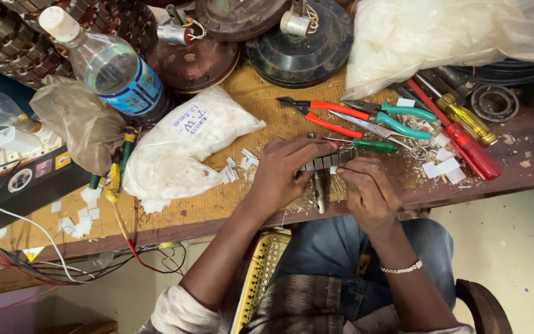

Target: The person inserts small white plastic spacers into the slots of a circular motor stator assembly. They use a green-handled screwdriver to press the spacers into place and rotate the stator to access different slots.

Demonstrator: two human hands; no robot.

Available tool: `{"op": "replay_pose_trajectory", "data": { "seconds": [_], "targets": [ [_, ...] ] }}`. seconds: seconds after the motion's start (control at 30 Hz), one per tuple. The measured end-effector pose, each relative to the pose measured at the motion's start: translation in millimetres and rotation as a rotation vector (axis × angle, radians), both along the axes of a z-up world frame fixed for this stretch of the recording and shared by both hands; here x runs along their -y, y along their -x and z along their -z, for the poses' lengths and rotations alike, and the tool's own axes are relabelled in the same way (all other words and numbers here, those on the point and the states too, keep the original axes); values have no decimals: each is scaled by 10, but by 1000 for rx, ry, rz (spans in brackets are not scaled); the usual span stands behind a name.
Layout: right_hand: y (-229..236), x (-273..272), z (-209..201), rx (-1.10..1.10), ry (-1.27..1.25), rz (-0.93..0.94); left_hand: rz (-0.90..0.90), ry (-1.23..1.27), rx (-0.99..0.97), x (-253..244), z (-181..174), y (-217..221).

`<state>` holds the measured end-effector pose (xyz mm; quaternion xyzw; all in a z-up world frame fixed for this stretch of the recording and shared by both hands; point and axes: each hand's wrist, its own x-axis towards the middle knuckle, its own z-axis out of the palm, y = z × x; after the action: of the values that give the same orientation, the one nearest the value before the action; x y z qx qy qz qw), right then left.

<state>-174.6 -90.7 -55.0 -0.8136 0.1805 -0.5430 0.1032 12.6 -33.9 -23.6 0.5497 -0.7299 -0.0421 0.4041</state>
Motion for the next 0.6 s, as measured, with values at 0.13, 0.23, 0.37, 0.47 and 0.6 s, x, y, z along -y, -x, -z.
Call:
{"op": "replay_pose_trajectory", "data": {
  "seconds": [0.13,0.23,0.37,0.47,0.6],
  "targets": [
    [-15,-52,-11,14,-49,33,6,-1,-4,3,17,-5],
    [-17,-126,-65,33,-140,69,-8,-11,4,13,29,10],
    [-33,-232,-157,14,-207,140,9,1,10,9,5,-8],
    [-47,-254,-196,-22,-192,135,69,2,-16,-58,-28,-69],
    [-65,-209,-184,-2,-196,116,97,-86,-98,-127,-36,-90]
  ]
}}
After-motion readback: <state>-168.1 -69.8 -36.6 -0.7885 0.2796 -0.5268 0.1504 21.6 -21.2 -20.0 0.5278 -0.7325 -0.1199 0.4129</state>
